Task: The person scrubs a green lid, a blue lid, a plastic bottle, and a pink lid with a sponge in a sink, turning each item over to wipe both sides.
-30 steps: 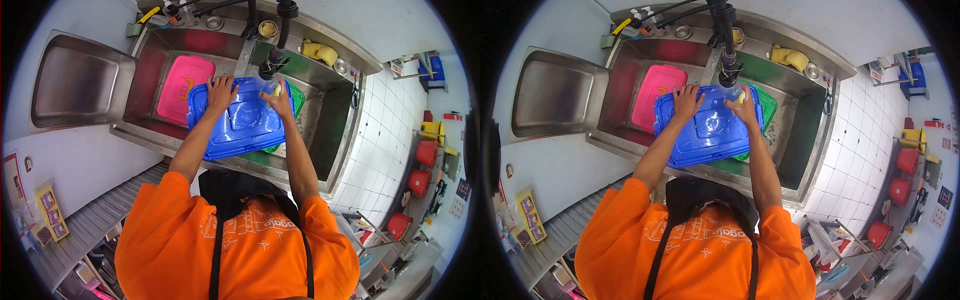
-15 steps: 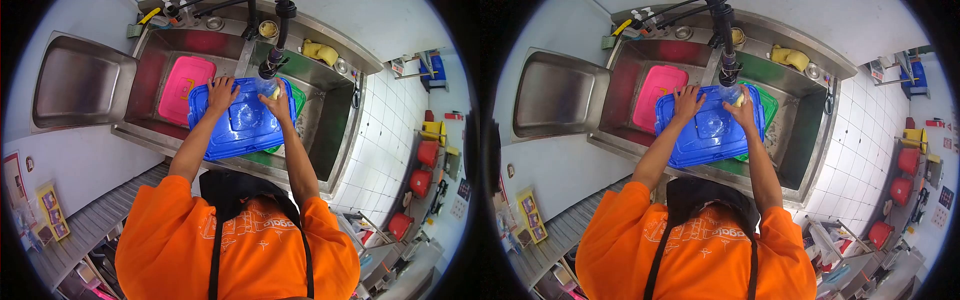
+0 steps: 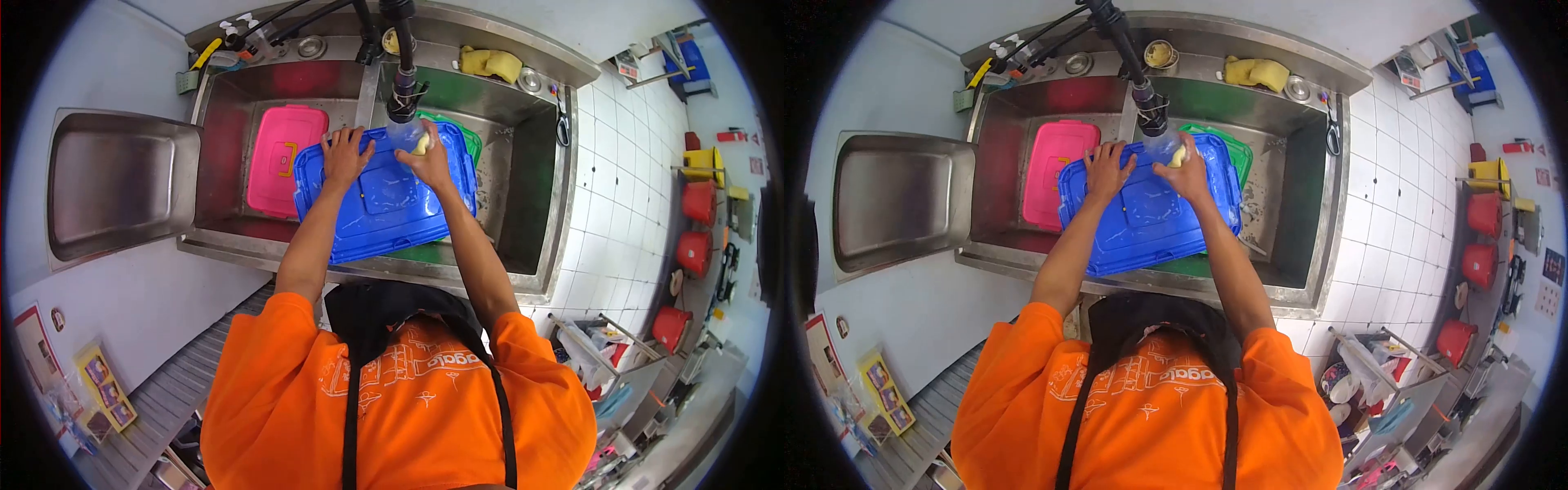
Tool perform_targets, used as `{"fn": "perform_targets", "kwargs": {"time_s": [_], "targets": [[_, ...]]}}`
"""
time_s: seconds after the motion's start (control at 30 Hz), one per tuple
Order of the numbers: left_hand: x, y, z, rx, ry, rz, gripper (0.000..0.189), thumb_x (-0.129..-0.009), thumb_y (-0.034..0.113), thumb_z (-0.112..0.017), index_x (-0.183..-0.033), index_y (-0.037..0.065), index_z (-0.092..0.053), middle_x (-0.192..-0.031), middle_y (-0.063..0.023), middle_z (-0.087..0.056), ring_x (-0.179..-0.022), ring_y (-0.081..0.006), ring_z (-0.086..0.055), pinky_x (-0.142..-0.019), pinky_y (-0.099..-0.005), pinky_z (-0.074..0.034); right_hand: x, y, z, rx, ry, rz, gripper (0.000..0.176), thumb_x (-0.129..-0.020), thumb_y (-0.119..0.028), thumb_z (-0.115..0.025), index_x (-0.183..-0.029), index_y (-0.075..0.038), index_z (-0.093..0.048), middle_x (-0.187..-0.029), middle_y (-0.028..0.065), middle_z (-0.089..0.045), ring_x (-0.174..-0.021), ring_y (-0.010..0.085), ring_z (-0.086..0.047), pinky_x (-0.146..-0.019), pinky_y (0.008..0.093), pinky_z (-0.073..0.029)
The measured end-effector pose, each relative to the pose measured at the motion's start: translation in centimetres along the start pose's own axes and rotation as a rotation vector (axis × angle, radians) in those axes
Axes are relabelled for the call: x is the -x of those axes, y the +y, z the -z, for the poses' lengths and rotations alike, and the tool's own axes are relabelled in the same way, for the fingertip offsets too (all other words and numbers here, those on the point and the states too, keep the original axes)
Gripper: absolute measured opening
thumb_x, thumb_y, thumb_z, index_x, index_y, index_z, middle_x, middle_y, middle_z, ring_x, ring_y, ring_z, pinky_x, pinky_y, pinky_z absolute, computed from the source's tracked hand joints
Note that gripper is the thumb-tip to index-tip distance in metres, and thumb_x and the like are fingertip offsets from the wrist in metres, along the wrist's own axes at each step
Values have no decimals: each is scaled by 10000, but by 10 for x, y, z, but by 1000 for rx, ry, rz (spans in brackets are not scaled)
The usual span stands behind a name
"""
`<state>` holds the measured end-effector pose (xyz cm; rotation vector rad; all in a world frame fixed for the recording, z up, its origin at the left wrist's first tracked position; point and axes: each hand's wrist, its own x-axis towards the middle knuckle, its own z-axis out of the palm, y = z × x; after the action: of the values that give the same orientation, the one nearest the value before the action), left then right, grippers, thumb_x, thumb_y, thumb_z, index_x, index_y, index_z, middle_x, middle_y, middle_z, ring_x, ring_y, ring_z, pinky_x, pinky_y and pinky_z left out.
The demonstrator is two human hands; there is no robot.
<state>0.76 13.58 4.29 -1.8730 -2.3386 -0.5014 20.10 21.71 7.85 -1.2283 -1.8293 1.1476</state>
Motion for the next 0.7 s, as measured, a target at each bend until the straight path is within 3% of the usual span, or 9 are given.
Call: {"fn": "perform_targets", "kwargs": {"time_s": [0.03, 0.1, 0.2, 0.3, 0.33, 0.4, 0.43, 0.5, 0.7], "targets": [[-2, -1, -1, 3, 11, 3, 440, -899, 463, -585, -1194, 137, -621, -1121, -62, -593, -1116, -254, -522, -1039, -530, -306, -3, -1, -1, -2, 8, 1, 890, -610, -278, -865, -1348, -31, -434, -1114, 191, -634, -989, 300, -635, -867, 370, -499], [-2, -7, -1, 4, 20, 11, 441, -897, 465, -589, -1190, 138, -626, -1119, -66, -594, -1119, -257, -522, -1039, -528, -307, -4, 0, -3, -295, -41, -212, 887, -603, -278, -874, -1341, -42, -443, -1089, 149, -633, -960, 259, -621, -839, 344, -501], [0, -22, 4, -10, 9, 69, 445, -897, 468, -588, -1184, 131, -630, -1121, -80, -592, -1134, -268, -516, -1044, -541, -299, -7, 3, -1, -459, -116, -165, 885, -619, -240, -872, -1358, -39, -429, -1082, 114, -625, -930, 230, -616, -809, 336, -508], [11, -37, 11, 2, -4, 82, 461, -905, 474, -576, -1200, 124, -624, -1134, -101, -585, -1148, -283, -504, -1059, -552, -286, -6, 0, 9, -53, -159, -106, 885, -646, -157, -861, -1384, -24, -390, -1102, 107, -617, -930, 209, -618, -797, 328, -508], [13, -42, 12, 13, 25, 54, 463, -907, 474, -573, -1205, 124, -622, -1122, -110, -583, -1144, -294, -501, -1066, -551, -284, -7, -4, 9, -55, -163, -106, 885, -646, -157, -861, -1384, -24, -390, -1102, 107, -617, -930, 209, -618, -797, 328, -508], [17, -50, 14, 21, 52, 32, 465, -909, 474, -569, -1209, 123, -620, -1111, -120, -580, -1139, -304, -498, -1072, -550, -282, -6, -6, 6, -584, -211, -306, 927, -655, -117, -851, -1420, -4, -339, -1123, 120, -608, -931, 213, -617, -805, 347, -508], [18, -53, 16, 32, 18, 22, 467, -908, 476, -570, -1212, 125, -619, -1101, -130, -572, -1133, -315, -494, -1081, -551, -276, -9, -1, 2, -585, -217, -306, 927, -655, -117, -851, -1420, -4, -339, -1123, 120, -608, -931, 213, -617, -805, 347, -508], [22, -60, 18, 41, -17, 15, 469, -907, 477, -571, -1215, 127, -618, -1092, -140, -565, -1127, -326, -491, -1090, -553, -269, -14, 1, -3, -942, -232, -444, 964, -653, -101, -847, -1440, -9, -297, -1129, 132, -612, -942, 225, -623, -796, 351, -509], [23, -79, 19, 65, -29, -66, 478, -903, 482, -575, -1225, 130, -613, -1096, -161, -538, -1122, -347, -480, -1098, -574, -255, -14, -9, 10, -411, -277, -301, 974, -674, -84, -826, -1452, -21, -243, -1174, 151, -604, -1011, 229, -613, -777, 344, -513]]}}
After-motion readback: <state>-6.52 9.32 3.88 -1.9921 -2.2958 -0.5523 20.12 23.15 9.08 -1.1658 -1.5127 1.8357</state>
